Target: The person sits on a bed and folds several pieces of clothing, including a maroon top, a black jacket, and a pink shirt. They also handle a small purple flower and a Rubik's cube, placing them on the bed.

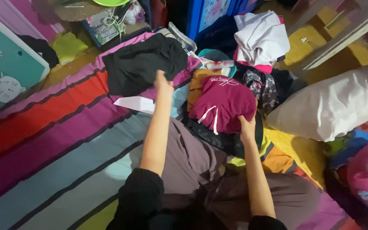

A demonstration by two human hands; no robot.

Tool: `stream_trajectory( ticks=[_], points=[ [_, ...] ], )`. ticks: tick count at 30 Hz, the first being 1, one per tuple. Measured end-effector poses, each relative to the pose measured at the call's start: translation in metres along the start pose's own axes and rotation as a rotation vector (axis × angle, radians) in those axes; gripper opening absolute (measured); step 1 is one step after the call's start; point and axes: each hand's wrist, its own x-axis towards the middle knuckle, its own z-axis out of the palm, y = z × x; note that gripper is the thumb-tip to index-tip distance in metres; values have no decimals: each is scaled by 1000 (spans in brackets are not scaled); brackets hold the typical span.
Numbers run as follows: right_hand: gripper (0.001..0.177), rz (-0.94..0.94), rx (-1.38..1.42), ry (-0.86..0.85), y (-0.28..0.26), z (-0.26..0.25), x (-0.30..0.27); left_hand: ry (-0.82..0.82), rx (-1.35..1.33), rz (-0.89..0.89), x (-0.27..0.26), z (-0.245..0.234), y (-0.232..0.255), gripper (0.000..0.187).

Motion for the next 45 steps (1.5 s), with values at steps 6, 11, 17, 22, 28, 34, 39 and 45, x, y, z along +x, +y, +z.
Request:
stream_trajectory(
  ticks=[6,11,17,22,28,34,39,45],
  points=[
    [68,-51,-25,37,-5,9,-5,198,-251,13,28,-18,49,45],
    [67,5,-20,73,-7,17,-6,80,-236,73,35,-19,52,48],
    [66,-72,-23,26,-4,12,-11,-253,-643,58,36,-22,44,43],
    [69,-103,-89,41,-13,19,-13,-114,-736,-160,39,-10,44,32],
    [59,-781,-1023,435,-48,58,-46,-390,-612,-30,21,-13,66,37],
    [33,-131,-257,-357,-38,132,-71,-630,-559,-89,-61,17,79,36],
    [80,692,520,-590,-21,200,-57,-809,-499,-274,-157,31,67,38],
    [80,370,731,-394,-75,176,-13,-900,-316,-488,-185,17,20,34]
  ],
)
